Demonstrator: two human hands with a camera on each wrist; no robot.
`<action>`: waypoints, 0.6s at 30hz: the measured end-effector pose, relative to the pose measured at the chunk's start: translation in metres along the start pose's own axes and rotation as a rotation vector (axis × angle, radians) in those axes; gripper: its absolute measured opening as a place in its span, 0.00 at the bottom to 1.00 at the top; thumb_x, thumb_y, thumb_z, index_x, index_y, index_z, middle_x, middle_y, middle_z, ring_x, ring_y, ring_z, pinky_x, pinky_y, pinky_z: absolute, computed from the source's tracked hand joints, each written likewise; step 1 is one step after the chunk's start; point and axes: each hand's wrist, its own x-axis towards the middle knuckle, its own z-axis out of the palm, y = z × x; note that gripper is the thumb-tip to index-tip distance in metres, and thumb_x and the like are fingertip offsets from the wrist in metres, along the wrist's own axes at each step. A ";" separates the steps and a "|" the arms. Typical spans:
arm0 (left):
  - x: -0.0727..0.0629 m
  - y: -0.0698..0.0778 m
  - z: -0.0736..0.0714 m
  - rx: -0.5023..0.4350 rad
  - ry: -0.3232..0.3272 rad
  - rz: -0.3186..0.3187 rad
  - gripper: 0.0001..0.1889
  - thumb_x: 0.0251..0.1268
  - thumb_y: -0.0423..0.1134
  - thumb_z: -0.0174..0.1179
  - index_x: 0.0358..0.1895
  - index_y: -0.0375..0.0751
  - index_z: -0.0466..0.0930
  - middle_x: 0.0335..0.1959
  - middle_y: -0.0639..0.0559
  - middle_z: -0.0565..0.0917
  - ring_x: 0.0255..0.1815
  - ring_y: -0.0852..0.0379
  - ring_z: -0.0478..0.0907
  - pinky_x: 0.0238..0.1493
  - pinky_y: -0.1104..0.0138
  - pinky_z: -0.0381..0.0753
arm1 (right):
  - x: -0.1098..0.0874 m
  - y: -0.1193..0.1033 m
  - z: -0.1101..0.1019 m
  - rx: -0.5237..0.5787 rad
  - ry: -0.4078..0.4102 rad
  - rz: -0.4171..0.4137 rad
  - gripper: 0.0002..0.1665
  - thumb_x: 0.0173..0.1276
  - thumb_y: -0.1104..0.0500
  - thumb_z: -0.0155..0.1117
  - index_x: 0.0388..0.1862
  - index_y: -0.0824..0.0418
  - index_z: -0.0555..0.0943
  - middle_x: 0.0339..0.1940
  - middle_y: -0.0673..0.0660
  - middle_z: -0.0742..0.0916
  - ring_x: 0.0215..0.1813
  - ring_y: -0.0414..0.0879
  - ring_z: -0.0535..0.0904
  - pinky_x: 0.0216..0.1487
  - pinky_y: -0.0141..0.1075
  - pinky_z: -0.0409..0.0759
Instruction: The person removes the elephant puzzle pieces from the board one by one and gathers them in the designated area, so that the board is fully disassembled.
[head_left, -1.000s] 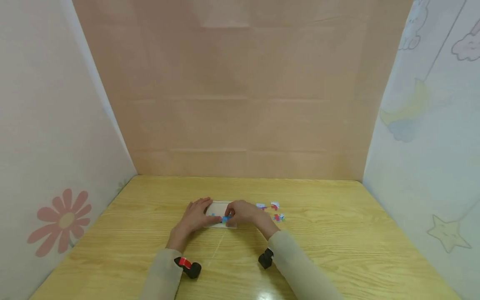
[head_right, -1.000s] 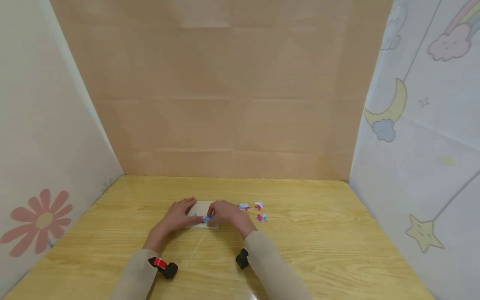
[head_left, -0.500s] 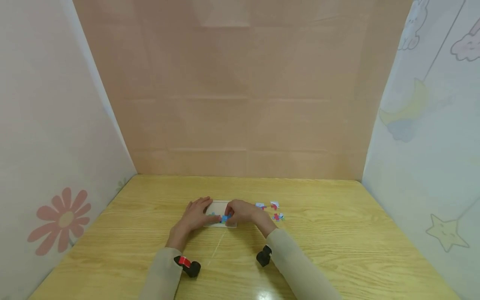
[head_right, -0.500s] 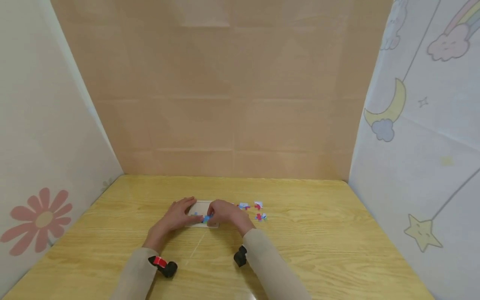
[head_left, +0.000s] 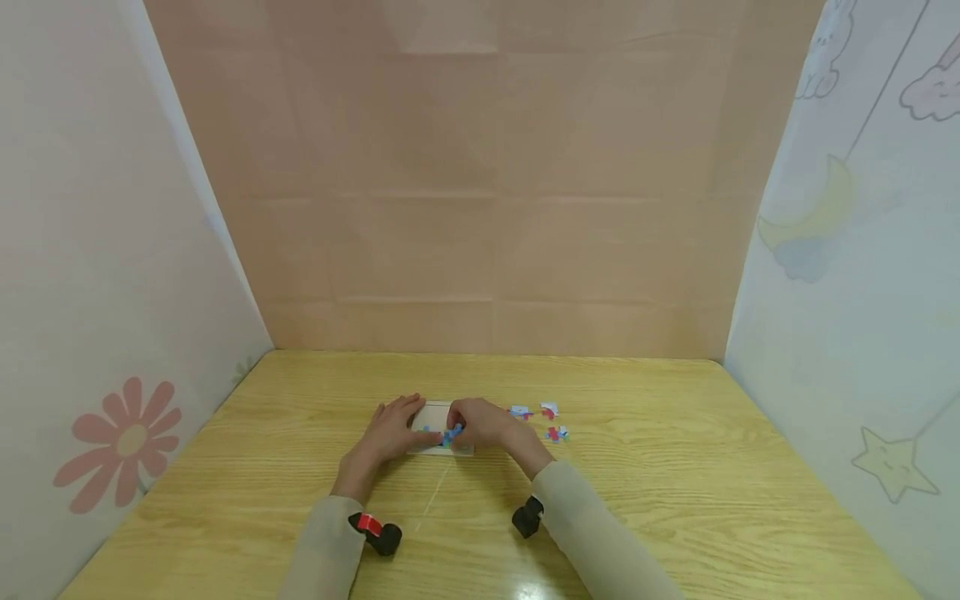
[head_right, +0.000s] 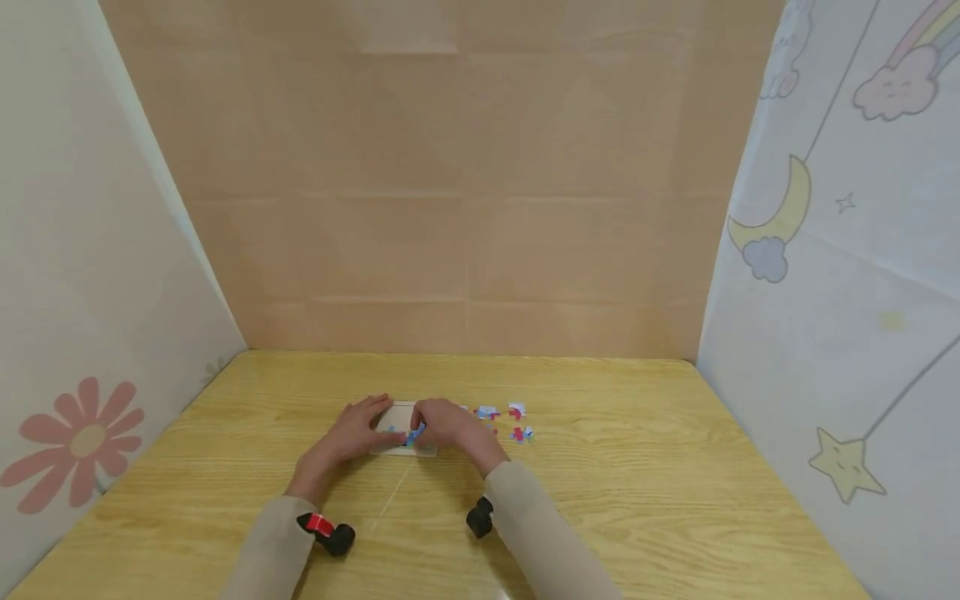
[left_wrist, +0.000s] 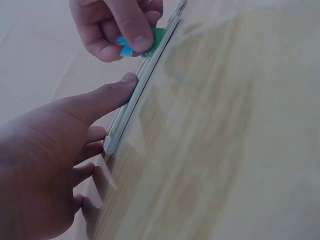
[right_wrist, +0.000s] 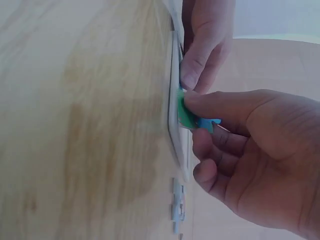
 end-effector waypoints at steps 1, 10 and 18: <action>0.000 0.000 0.000 0.003 0.001 0.001 0.45 0.56 0.59 0.69 0.72 0.35 0.66 0.76 0.41 0.64 0.79 0.36 0.52 0.78 0.41 0.37 | 0.000 0.000 0.000 0.002 0.009 -0.005 0.08 0.64 0.64 0.70 0.39 0.58 0.80 0.34 0.51 0.82 0.34 0.41 0.72 0.40 0.33 0.74; 0.001 -0.003 0.001 0.010 0.005 0.001 0.46 0.55 0.60 0.70 0.72 0.35 0.67 0.76 0.40 0.65 0.79 0.36 0.53 0.77 0.40 0.38 | -0.013 0.004 -0.009 0.046 0.078 -0.065 0.06 0.65 0.66 0.67 0.41 0.60 0.81 0.36 0.55 0.85 0.35 0.43 0.74 0.40 0.36 0.76; 0.002 -0.006 0.001 0.017 -0.009 -0.006 0.47 0.56 0.61 0.69 0.73 0.35 0.65 0.76 0.40 0.64 0.79 0.38 0.53 0.78 0.41 0.37 | -0.031 0.012 -0.019 0.120 0.087 -0.090 0.08 0.67 0.67 0.63 0.44 0.65 0.82 0.36 0.55 0.85 0.37 0.43 0.74 0.39 0.33 0.75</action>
